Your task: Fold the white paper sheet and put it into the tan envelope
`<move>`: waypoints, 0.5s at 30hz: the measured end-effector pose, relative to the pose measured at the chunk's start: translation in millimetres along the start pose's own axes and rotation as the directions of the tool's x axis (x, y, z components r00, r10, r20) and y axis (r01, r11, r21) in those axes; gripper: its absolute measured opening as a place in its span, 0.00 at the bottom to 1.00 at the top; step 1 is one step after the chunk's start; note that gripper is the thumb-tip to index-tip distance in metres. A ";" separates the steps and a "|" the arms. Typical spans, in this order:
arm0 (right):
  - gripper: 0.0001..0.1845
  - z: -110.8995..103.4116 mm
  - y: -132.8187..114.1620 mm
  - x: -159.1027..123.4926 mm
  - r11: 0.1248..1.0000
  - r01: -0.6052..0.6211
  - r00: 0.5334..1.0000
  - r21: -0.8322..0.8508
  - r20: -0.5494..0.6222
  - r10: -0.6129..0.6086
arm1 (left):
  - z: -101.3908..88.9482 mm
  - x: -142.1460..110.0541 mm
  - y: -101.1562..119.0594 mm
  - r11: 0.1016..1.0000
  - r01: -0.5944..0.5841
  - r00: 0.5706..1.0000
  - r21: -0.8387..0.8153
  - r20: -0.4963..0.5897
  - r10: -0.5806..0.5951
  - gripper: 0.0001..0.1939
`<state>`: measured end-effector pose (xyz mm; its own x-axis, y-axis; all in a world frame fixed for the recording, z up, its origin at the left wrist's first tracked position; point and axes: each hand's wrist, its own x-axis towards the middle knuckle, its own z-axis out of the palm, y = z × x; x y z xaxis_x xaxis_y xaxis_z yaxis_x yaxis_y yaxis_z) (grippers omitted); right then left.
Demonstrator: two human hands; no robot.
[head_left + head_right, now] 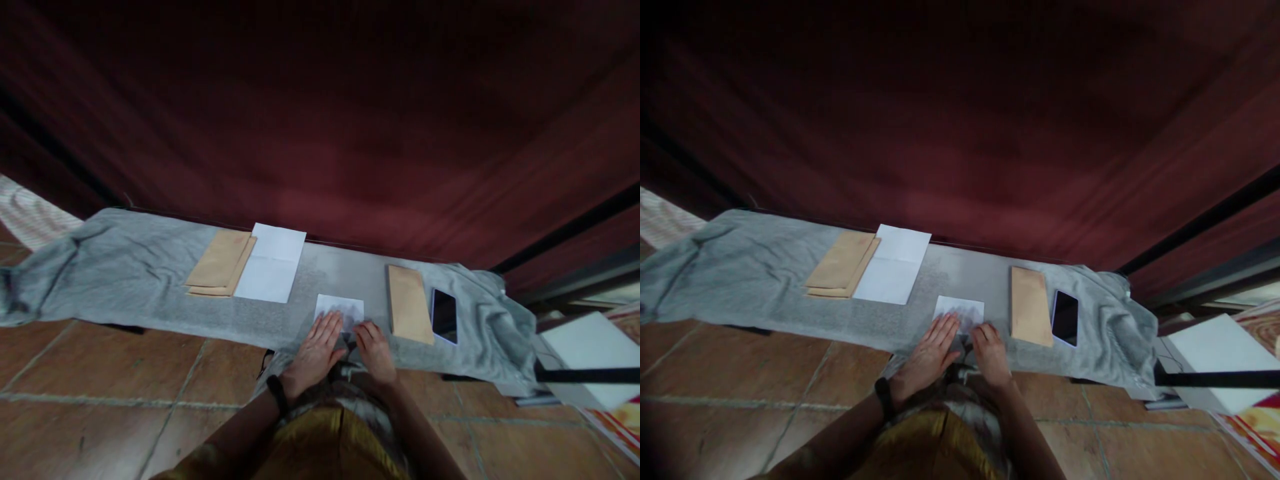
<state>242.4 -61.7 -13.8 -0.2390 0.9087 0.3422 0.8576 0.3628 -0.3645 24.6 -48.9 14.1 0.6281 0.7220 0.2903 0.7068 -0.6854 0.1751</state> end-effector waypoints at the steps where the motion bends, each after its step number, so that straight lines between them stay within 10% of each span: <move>1: 0.18 1.2 -0.2 -3.9 1.000 0.002 1.000 0.004 0.004 -0.002 | 5.0 0.2 -1.0 0.999 0.037 0.999 0.003 -0.004 -0.037 0.34; 15: 0.26 22.2 -17.0 23.8 0.992 -0.030 1.000 -0.119 -0.008 0.029 | 38.1 35.8 0.0 0.982 0.184 0.982 0.030 0.037 -0.185 0.30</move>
<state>212.1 -41.6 -18.7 -0.2104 0.9171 0.3385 0.9124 0.3086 -0.2690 59.4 -19.4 -11.3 0.4981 0.8393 0.2179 0.8198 -0.5377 0.1971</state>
